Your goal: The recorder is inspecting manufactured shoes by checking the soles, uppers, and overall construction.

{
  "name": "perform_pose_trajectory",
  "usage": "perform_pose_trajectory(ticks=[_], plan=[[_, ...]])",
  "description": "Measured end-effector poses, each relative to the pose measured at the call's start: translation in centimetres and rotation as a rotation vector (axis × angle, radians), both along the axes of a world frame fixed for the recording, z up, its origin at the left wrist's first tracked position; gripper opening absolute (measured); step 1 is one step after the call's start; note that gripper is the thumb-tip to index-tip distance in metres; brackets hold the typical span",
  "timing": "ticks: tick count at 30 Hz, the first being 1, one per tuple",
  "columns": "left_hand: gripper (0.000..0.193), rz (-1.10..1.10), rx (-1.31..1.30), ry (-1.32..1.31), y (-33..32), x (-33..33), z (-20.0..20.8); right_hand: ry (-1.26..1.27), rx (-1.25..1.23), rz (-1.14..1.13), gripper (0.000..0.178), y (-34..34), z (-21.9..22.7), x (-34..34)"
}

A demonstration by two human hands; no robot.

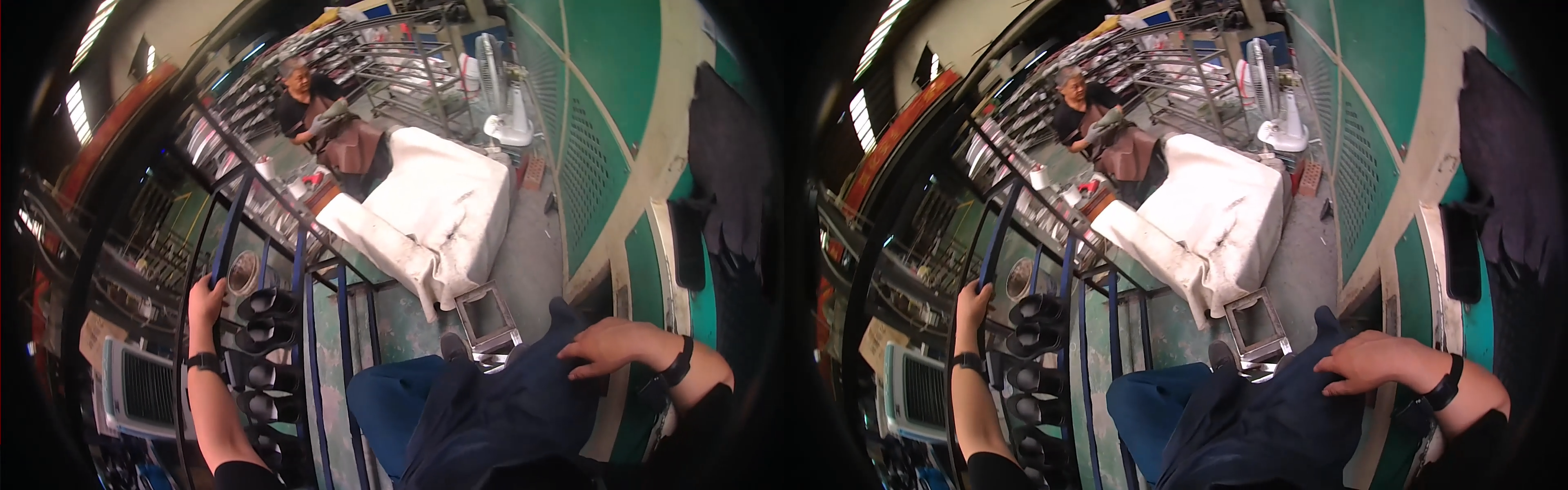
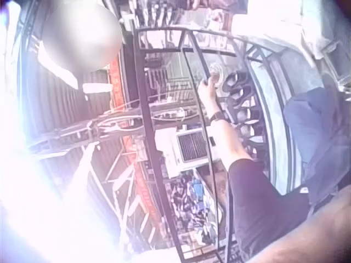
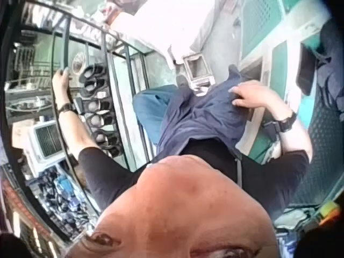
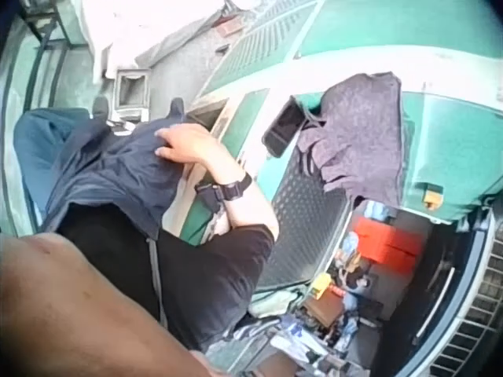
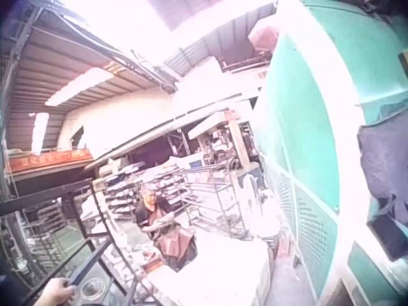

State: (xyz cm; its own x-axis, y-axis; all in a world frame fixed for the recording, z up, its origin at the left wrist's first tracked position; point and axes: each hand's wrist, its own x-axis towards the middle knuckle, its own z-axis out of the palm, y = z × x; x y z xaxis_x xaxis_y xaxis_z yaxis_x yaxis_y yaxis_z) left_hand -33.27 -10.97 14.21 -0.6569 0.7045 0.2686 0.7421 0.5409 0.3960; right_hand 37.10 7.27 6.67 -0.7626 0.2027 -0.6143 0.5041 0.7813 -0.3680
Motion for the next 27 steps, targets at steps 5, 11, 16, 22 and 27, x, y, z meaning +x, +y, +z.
perform_pose_trajectory(ticks=[5,11,16,22,27], plan=[[0.038,0.009,-0.005,-0.104,-0.8,-1.2,0.0,0.016,-0.006,-0.001,0.056,0.0,-0.6,0.4],[0.035,-0.034,-0.02,-0.023,-0.1,1.3,1.0,-0.008,-0.018,0.02,0.056,0.1,-1.1,0.3],[0.036,-0.016,-0.029,-0.032,-0.7,0.2,1.2,-0.02,-0.016,0.025,0.056,0.2,-1.1,0.1],[0.031,-0.083,-0.024,0.04,-0.1,0.5,0.6,-0.058,-0.019,0.023,0.056,0.1,-1.0,0.1],[0.031,-0.065,-0.028,0.016,-0.4,0.9,0.9,-0.048,-0.018,0.007,0.056,0.1,-0.9,0.2]])
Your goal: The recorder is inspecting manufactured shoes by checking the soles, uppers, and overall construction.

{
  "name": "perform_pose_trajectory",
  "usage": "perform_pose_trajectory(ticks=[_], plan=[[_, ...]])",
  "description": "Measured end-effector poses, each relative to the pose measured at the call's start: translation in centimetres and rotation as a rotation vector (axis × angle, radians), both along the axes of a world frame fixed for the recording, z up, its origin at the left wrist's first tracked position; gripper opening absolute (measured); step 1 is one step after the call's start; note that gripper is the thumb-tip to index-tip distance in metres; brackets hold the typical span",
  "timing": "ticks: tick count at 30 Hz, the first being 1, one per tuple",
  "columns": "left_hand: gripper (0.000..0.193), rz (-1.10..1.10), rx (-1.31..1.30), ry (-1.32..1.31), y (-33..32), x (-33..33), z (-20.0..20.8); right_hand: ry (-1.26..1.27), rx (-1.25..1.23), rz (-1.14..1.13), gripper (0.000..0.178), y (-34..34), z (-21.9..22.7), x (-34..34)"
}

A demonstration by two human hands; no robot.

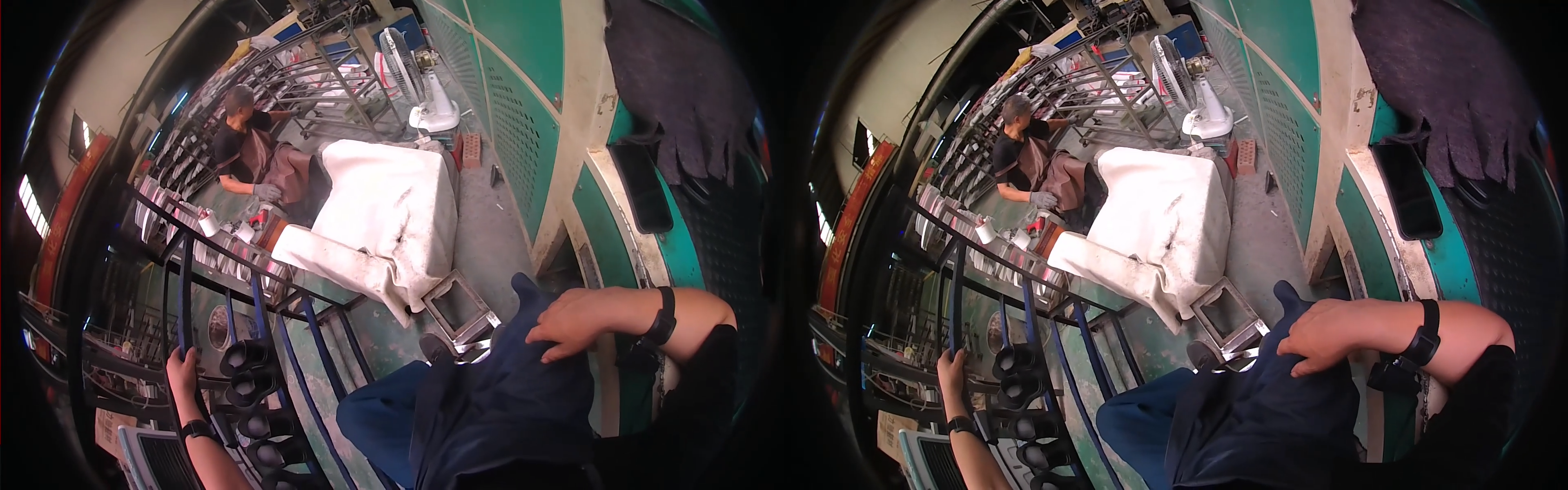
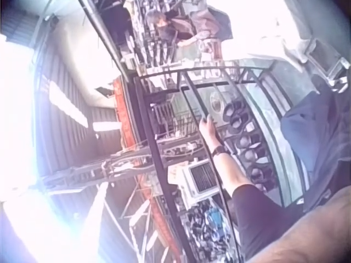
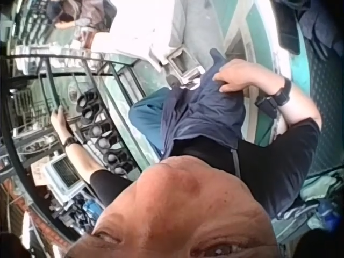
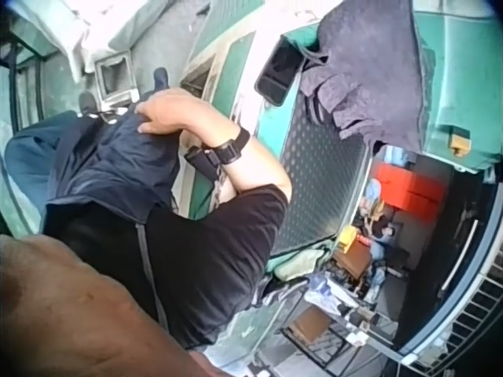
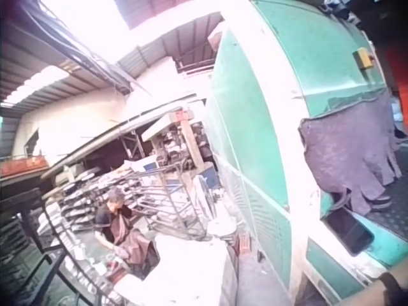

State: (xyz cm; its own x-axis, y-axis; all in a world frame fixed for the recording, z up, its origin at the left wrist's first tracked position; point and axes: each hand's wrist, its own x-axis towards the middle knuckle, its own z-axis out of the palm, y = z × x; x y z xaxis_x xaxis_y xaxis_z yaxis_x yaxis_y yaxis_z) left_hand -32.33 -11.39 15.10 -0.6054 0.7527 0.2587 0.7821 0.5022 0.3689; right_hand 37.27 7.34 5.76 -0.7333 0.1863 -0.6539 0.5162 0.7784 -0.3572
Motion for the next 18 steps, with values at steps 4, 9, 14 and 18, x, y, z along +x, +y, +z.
perform_pose_trajectory(ticks=[4,9,14,18], plan=[[0.031,0.004,0.013,0.036,-0.1,-0.3,-0.1,-0.005,0.003,0.002,0.056,0.0,0.2,-0.1],[0.031,0.011,0.02,0.016,0.1,-0.1,0.0,0.018,-0.006,-0.003,0.056,0.2,0.1,0.0],[0.031,0.035,0.003,0.01,0.4,0.9,0.3,0.032,0.001,-0.006,0.056,0.1,0.2,0.1],[0.031,0.031,0.011,0.033,0.2,0.8,0.1,0.017,-0.007,-0.015,0.056,0.0,0.5,-0.1]])
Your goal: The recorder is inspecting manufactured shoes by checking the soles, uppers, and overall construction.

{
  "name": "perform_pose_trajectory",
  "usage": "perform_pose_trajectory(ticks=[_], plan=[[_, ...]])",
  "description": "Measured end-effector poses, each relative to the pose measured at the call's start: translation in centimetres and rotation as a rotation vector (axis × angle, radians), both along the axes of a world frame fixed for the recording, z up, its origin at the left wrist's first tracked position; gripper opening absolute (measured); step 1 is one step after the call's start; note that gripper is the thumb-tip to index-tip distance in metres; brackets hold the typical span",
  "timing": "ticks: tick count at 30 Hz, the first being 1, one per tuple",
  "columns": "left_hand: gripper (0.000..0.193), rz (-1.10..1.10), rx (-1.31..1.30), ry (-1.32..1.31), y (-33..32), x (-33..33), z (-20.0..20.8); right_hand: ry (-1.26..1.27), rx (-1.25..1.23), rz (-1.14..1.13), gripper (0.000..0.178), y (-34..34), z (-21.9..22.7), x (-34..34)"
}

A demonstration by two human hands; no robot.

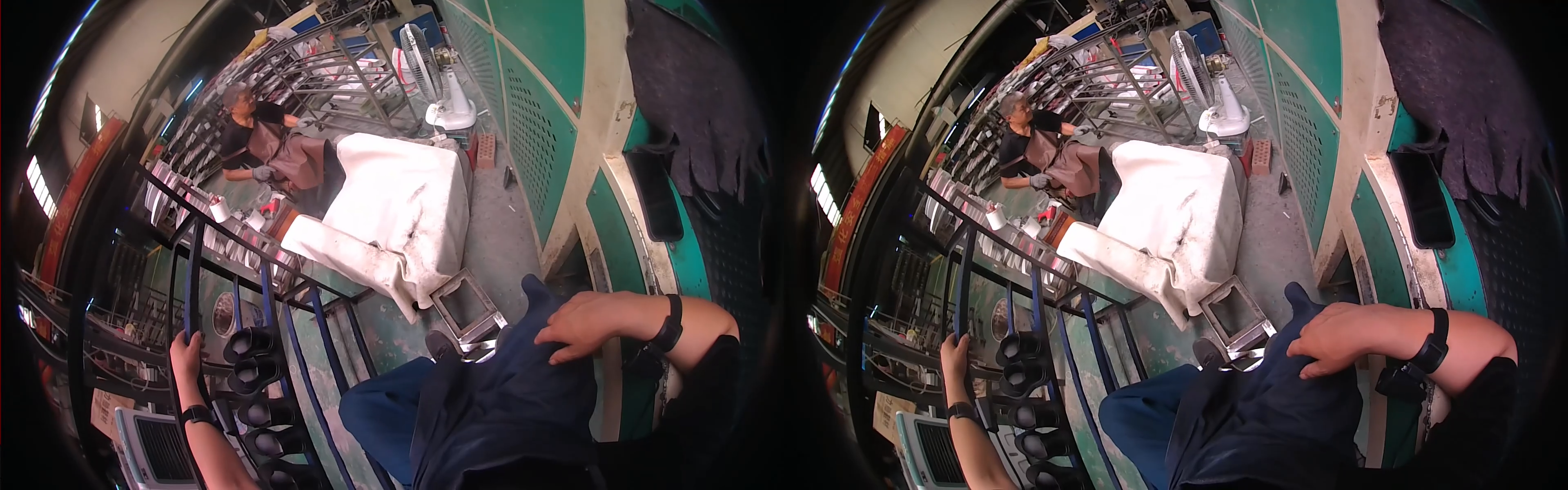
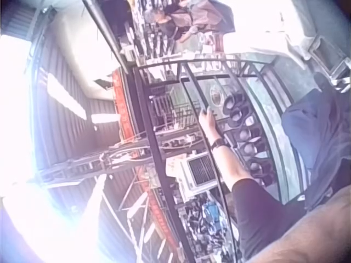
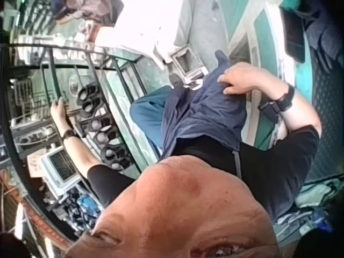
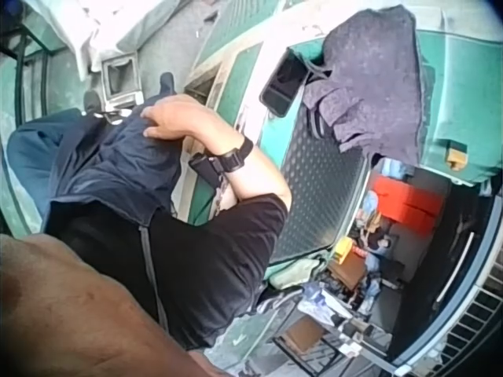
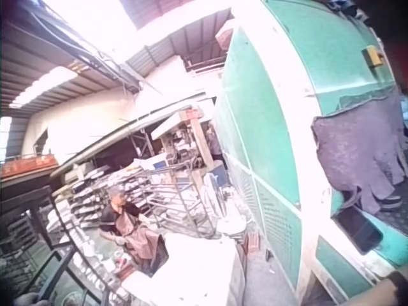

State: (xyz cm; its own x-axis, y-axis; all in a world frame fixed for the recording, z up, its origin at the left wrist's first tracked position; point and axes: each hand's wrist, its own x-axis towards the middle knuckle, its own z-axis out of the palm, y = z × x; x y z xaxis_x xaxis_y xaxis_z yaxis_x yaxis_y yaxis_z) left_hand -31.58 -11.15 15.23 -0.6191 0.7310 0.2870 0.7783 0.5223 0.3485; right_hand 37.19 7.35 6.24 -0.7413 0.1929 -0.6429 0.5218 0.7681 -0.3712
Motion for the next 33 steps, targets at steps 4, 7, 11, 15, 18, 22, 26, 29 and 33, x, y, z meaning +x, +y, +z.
perform_pose_trajectory(ticks=[4,7,11,15,18,22,26,29,33], plan=[[0.032,0.0,-0.003,-0.014,-0.1,-0.3,-0.1,0.001,0.002,0.0,0.056,0.0,0.0,0.0],[0.033,0.021,-0.012,-0.027,0.0,-0.1,0.1,-0.023,0.001,0.004,0.057,0.1,0.0,-0.2],[0.034,0.016,-0.008,-0.037,0.0,-0.7,-0.1,-0.003,0.02,0.004,0.056,-0.1,-0.1,0.1],[0.035,0.014,-0.008,-0.057,0.0,-0.5,0.0,0.037,0.032,0.003,0.056,0.0,-0.4,0.2],[0.036,0.034,-0.027,-0.066,0.1,0.4,0.4,0.049,0.033,0.004,0.056,0.0,-0.6,0.2],[0.038,0.022,-0.033,-0.025,-0.1,-0.6,0.0,0.019,0.03,0.002,0.057,0.0,-0.5,0.1],[0.039,0.026,-0.028,-0.008,0.0,-0.4,0.0,0.014,0.026,-0.003,0.058,0.0,-0.3,0.0],[0.039,0.035,-0.042,-0.012,0.0,-0.4,0.1,-0.009,0.009,-0.004,0.058,0.1,0.0,-0.1],[0.04,0.031,-0.035,-0.017,-0.1,-0.7,0.0,0.029,0.031,0.004,0.057,0.0,-0.6,0.2]])
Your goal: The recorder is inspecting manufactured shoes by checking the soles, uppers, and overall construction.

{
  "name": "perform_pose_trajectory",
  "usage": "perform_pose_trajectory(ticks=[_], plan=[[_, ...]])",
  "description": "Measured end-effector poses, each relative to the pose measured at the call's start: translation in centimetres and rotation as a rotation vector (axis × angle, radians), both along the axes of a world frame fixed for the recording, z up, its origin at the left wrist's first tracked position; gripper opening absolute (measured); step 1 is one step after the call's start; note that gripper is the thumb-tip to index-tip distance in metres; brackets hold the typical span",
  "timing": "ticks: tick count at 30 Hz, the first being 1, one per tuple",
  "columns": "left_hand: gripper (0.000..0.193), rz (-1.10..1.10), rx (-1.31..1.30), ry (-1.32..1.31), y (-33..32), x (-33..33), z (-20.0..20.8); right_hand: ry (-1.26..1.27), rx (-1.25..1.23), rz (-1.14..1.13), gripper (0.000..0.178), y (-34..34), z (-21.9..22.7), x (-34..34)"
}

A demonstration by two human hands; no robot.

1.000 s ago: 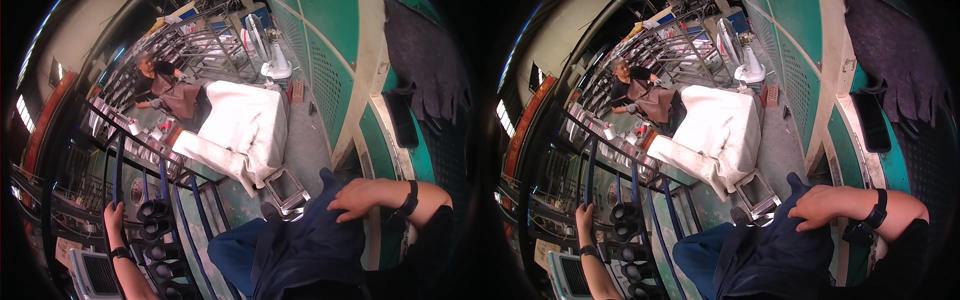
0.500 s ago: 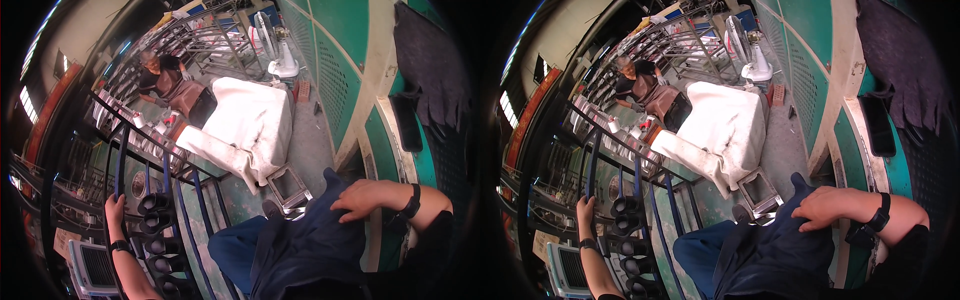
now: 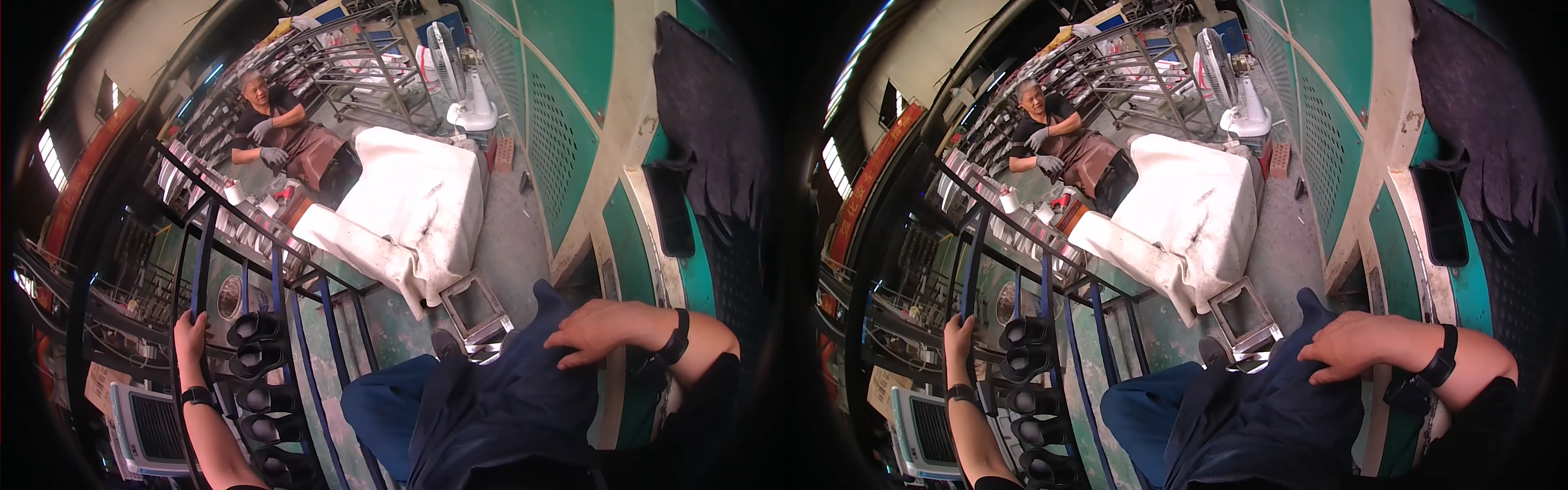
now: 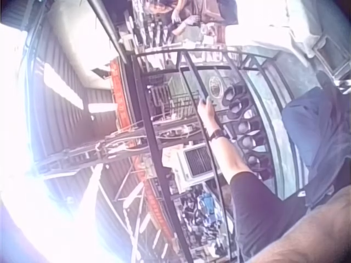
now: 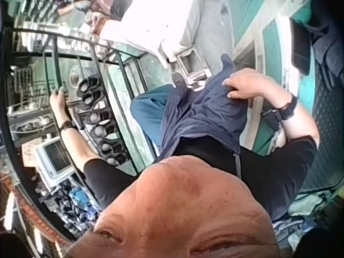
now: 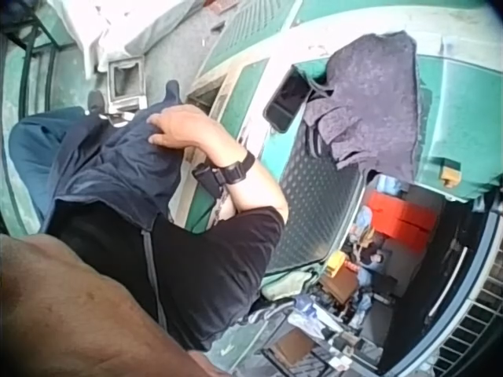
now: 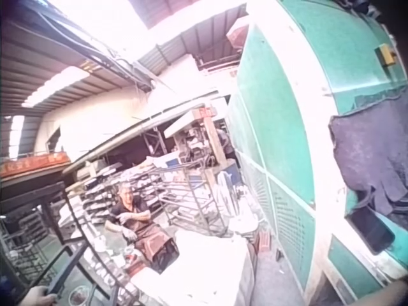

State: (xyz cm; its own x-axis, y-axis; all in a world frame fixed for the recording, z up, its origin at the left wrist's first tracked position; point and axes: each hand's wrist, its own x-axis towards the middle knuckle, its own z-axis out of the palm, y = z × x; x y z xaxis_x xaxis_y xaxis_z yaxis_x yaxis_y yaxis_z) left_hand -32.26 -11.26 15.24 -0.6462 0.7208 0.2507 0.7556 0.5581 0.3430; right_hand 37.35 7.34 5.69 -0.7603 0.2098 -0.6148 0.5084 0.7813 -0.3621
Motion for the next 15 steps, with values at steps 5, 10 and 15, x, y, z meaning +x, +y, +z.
perform_pose_trajectory(ticks=[5,10,15], plan=[[0.04,0.019,0.0,0.003,-0.01,0.02,-0.01,0.008,-0.003,0.003,0.057,0.02,-0.14,0.05],[0.04,0.034,-0.015,0.016,0.07,0.3,0.12,0.0,-0.003,0.006,0.058,-0.03,0.42,-0.15],[0.04,0.038,0.013,-0.071,-0.02,-0.27,-0.16,-0.023,-0.013,-0.004,0.057,-0.07,0.71,-0.31]])
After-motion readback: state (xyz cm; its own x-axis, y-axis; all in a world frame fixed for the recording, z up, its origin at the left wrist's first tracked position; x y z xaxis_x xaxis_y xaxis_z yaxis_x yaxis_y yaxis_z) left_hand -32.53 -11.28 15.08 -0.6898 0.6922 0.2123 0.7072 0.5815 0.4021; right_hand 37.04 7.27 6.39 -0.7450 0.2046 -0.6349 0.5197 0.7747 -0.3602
